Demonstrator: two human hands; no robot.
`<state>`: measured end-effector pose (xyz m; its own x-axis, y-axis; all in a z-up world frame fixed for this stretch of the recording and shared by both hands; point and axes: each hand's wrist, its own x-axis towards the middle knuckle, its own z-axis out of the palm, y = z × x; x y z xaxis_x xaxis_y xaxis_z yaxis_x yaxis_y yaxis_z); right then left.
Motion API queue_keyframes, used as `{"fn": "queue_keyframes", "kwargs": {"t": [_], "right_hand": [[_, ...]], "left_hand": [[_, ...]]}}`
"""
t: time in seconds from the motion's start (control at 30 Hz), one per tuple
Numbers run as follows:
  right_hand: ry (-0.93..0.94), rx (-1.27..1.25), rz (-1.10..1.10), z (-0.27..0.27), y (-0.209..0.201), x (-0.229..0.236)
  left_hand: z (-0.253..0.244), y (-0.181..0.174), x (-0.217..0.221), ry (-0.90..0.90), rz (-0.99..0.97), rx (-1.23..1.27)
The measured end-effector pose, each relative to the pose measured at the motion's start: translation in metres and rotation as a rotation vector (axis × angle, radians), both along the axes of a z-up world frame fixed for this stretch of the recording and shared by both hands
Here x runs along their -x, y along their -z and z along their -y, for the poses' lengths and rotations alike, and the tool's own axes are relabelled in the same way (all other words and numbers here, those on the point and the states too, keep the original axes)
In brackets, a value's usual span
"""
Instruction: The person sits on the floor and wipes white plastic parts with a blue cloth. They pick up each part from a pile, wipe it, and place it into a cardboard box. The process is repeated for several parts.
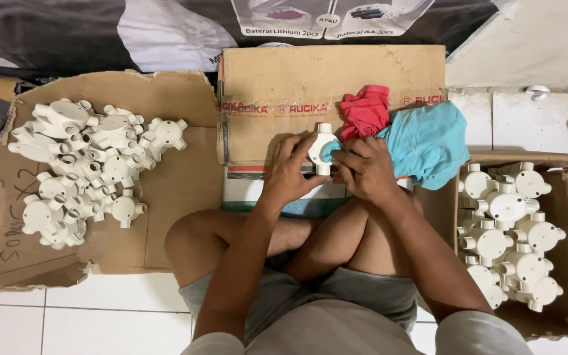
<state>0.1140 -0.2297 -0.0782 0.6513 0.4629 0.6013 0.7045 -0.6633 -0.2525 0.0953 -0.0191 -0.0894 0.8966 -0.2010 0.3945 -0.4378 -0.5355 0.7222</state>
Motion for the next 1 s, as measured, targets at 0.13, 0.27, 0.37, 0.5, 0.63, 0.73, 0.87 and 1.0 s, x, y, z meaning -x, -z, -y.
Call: {"fn": "queue_keyframes", "kwargs": {"t": [0.13,0.27,0.37,0.5,0.63,0.73,0.87,1.0], "right_hand": [[-0.006,-0.009,-0.024,0.002,0.012,-0.01],[0.085,-0.052,-0.064,0.0,0.037,-0.031],[0.135,-0.069,-0.101,-0.003,0.044,-0.038],[0.109,-0.053,-0.078,-0.007,0.033,-0.029],[0.059,0.013,-0.115,0.003,0.017,-0.005],[0.003,-0.01,-0.163,0.006,0.014,0.001],[0.06,-0.022,-0.156,0.004,0.025,-0.012],[0.148,-0.063,-0.189,-0.006,0.036,-0.031]], "left_hand": [[0.005,0.01,-0.005,-0.056,0.091,-0.003],[0.008,-0.014,-0.002,-0.081,0.141,-0.005],[0.009,-0.013,-0.001,-0.114,0.152,-0.042],[0.012,-0.002,-0.003,-0.179,0.165,-0.121],[0.013,0.009,-0.002,-0.2,0.141,-0.155],[0.012,0.008,-0.002,-0.209,0.16,-0.158],[0.012,0.007,-0.004,-0.196,0.14,-0.141],[0.011,0.005,-0.004,-0.192,0.109,-0.171]]}}
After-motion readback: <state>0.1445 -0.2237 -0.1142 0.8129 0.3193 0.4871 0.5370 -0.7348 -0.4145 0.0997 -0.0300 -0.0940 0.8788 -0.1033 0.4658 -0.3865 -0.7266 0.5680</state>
